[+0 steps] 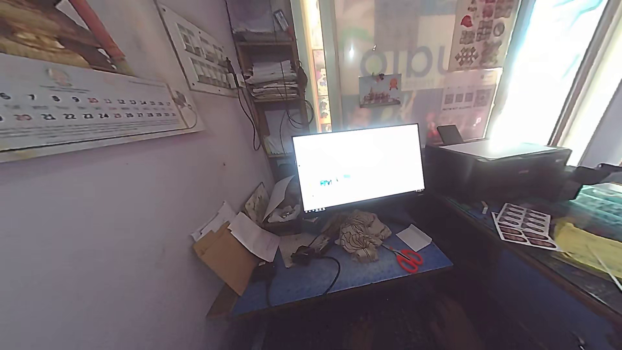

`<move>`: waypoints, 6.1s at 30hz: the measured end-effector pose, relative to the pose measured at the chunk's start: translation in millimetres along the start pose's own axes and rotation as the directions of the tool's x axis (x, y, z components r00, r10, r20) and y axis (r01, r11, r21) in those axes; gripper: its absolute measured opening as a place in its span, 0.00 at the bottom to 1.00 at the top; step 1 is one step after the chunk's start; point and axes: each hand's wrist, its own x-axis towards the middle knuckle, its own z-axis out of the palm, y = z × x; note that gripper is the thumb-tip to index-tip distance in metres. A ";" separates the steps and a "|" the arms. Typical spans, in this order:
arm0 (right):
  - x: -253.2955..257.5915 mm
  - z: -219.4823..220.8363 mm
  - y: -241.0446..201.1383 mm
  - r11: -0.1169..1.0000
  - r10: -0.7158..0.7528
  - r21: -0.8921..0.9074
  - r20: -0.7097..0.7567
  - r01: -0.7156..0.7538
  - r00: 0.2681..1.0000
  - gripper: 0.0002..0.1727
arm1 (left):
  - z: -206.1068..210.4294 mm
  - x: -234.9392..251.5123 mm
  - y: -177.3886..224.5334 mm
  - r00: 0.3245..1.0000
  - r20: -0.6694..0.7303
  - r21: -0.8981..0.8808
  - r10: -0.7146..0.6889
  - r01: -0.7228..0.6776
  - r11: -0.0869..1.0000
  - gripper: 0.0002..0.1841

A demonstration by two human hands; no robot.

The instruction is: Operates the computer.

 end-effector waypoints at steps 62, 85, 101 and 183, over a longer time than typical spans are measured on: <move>-0.2 -0.7 -3.5 0.998 0.050 0.046 -0.010 -0.050 0.999 0.31 | 7.8 0.7 -2.9 0.999 -0.036 0.016 0.035 -0.034 0.999 0.29; 5.7 6.4 1.1 0.999 0.048 -0.002 0.051 -0.047 0.998 0.30 | 0.4 -1.6 2.6 0.999 -0.017 0.078 0.038 -0.036 0.996 0.32; 0.7 -1.7 -5.9 0.998 0.049 0.039 0.042 -0.051 0.998 0.27 | -6.0 -2.1 6.9 1.000 0.016 0.066 0.021 -0.022 0.998 0.31; 3.0 19.8 9.7 0.996 0.070 0.054 -0.092 -0.065 0.993 0.31 | 9.5 -0.8 -6.1 0.997 -0.028 0.050 0.077 -0.076 0.996 0.29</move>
